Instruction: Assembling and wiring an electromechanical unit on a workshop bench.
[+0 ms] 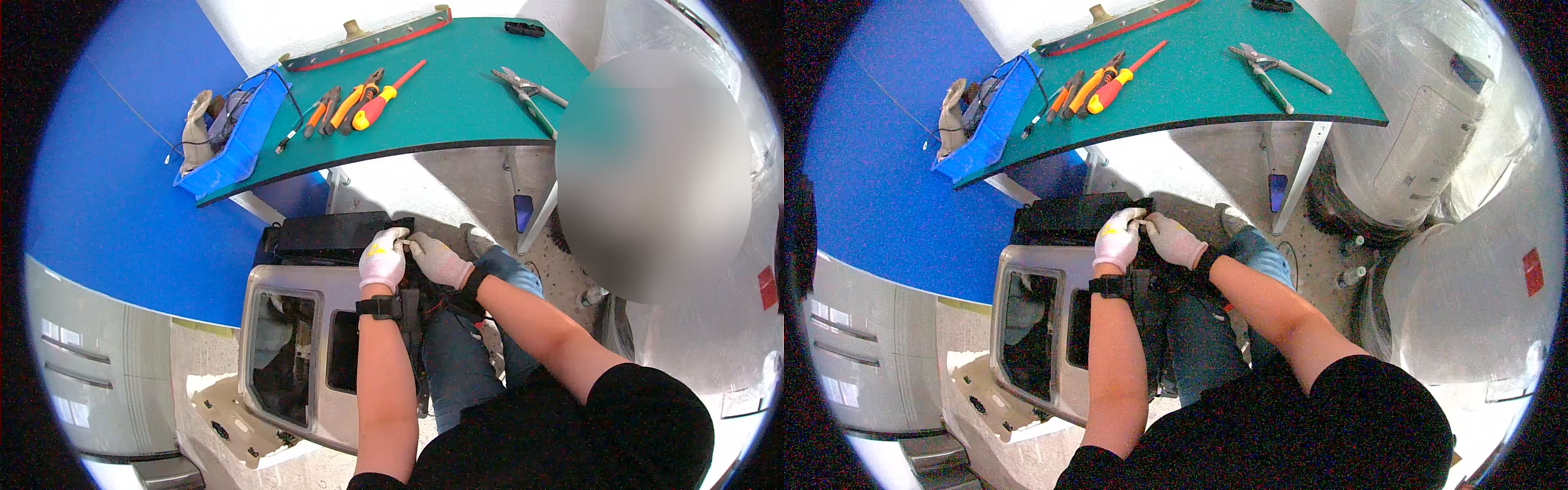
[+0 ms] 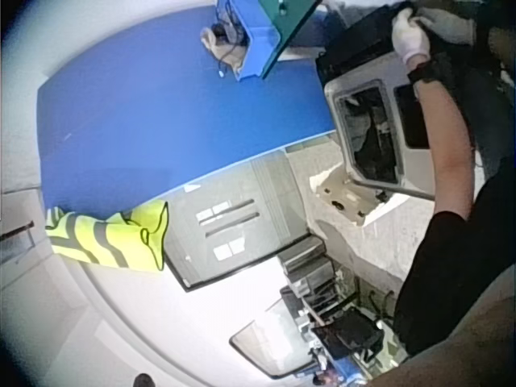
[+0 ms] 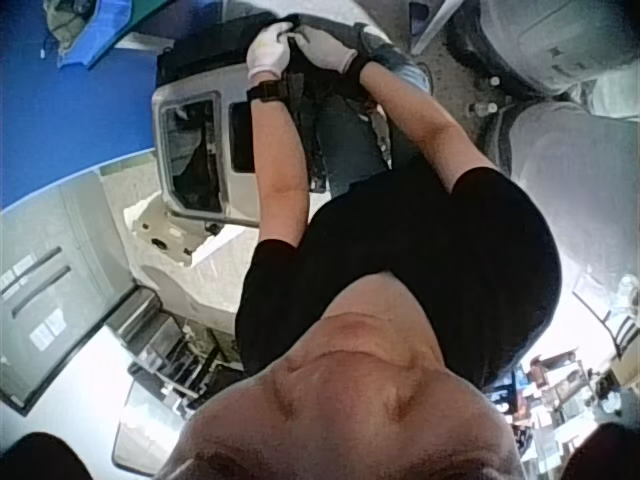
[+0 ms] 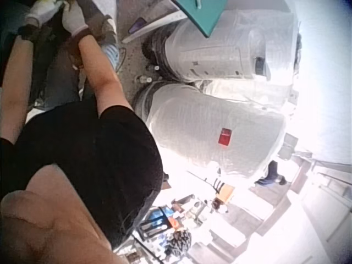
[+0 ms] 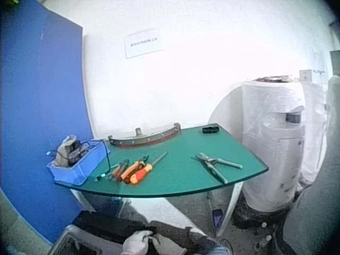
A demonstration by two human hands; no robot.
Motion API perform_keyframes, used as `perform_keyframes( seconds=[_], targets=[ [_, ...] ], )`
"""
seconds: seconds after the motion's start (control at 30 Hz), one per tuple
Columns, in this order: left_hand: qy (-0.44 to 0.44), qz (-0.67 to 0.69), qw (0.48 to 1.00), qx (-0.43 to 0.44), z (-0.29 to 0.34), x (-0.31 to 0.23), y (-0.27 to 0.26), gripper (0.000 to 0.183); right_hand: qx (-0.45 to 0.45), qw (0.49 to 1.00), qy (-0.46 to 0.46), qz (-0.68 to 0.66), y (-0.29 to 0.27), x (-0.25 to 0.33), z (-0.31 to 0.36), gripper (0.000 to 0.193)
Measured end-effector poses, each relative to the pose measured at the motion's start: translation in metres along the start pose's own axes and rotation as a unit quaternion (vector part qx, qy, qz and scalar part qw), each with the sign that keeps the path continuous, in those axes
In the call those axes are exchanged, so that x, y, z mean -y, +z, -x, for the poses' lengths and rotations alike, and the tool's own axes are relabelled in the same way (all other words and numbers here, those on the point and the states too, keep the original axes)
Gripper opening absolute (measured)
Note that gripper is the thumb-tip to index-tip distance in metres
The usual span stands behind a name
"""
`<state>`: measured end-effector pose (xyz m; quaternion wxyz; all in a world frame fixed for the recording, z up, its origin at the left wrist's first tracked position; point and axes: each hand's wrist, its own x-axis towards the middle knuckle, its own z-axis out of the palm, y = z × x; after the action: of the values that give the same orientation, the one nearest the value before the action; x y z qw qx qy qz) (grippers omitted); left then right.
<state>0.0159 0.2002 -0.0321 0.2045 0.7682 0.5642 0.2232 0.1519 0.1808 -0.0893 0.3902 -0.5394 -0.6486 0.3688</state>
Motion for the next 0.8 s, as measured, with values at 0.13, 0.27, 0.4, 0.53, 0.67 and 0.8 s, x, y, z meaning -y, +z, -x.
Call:
perform_keyframes(
  seconds=[0.13,0.27,0.4,0.53,0.67,0.8],
  targets=[
    [-0.011,-0.01,1.0,0.004,0.0,0.0,-0.003,0.026,-0.005,1.0,-0.011,0.004,0.0,0.008,0.001,0.028],
    [0.004,-0.021,1.0,-0.007,-0.002,0.005,0.001,0.023,0.008,0.999,0.028,0.027,-0.001,0.016,0.003,0.027],
    [0.013,-0.013,1.0,-0.014,-0.005,0.005,0.003,0.022,-0.014,0.993,0.061,0.095,-0.007,0.029,0.006,0.025],
    [-0.014,0.047,0.999,-0.024,-0.004,0.01,0.003,0.021,-0.051,0.977,-0.045,0.202,-0.006,0.023,-0.005,0.022],
    [0.025,0.031,0.995,-0.093,-0.001,0.007,0.003,0.022,-0.083,0.938,-0.149,0.303,-0.01,0.019,-0.014,0.016],
    [-0.009,0.035,0.996,-0.085,0.004,0.005,-0.001,0.026,-0.047,0.931,-0.15,0.33,-0.013,0.027,-0.018,0.017]
  ],
)
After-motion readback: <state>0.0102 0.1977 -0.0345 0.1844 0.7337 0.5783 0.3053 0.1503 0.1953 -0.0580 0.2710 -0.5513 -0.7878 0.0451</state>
